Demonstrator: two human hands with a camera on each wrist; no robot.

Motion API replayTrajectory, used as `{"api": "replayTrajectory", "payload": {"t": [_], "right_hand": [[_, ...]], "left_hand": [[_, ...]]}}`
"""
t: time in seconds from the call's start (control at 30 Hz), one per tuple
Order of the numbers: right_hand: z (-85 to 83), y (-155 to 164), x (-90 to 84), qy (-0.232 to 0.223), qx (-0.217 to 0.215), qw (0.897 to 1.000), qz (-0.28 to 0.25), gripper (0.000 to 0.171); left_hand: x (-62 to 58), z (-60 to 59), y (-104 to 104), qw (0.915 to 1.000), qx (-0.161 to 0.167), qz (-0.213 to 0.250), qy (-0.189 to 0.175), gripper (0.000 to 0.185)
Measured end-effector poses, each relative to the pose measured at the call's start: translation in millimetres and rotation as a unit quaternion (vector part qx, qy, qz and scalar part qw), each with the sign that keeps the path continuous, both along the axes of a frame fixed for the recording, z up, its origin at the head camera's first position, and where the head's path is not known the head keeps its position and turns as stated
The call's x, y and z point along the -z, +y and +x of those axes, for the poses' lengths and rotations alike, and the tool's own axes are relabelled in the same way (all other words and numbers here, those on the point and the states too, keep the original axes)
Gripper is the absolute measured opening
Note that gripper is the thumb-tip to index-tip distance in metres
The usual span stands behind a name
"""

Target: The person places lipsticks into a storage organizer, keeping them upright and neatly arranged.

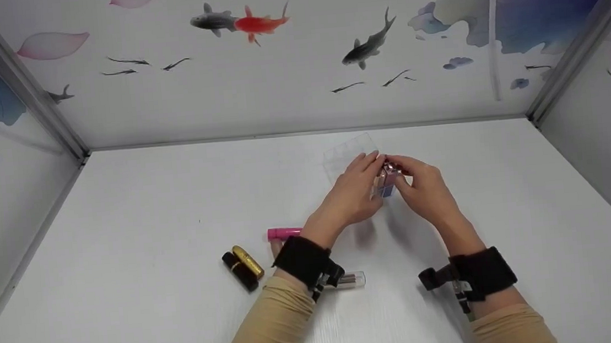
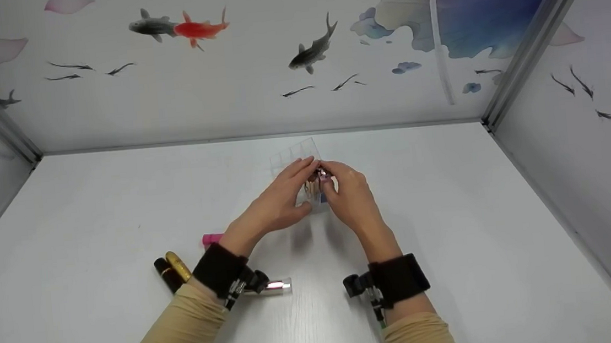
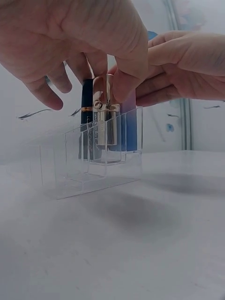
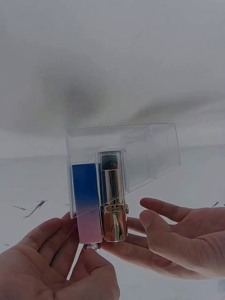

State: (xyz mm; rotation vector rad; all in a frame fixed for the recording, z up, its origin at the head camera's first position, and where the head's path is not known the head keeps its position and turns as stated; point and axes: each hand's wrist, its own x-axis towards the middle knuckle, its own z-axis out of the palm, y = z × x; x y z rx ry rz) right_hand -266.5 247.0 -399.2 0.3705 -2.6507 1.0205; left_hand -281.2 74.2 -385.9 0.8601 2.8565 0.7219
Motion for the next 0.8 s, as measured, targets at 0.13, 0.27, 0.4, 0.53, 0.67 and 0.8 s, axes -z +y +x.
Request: {"api": "replayTrajectory", "payload": {"t": [0.13, 0.27, 0.4, 0.53, 0.67, 0.8], "right_hand": [[2.9, 0, -3.1, -0.003, 0.005, 1.000, 0.016, 0.040], [6.7, 0, -10.6, 0.014, 0.010, 1.000, 0.023, 0.042], [12.0, -2, -19.5, 0.047, 0.009, 0.998, 0.027, 0.042], [19.6, -6, -27.2, 0.081, 0.005, 0.996, 0.024, 0.041], [28.1, -11, -33.7, 0.097, -0.014, 0.995, 0.016, 0.037], [34.0, -12, -37.3, 0.090, -0.040, 0.994, 0.037, 0.028]], "left_hand": [[-1.8, 2.6, -3, 0.9999, -0.006, 0.008, 0.003, 0.077], [-7.4, 6.6, -9, 0.9997, -0.014, 0.016, 0.011, 0.075], [-16.8, 13.1, -15, 0.9994, -0.024, 0.018, 0.018, 0.072], [-26.6, 21.8, -24, 0.9988, -0.030, 0.016, 0.034, 0.066], [-35.1, 32.5, -34, 0.9982, -0.040, 0.011, 0.044, 0.056], [-41.9, 44.4, -47, 0.9974, -0.036, 0.001, 0.062, 0.048]]}}
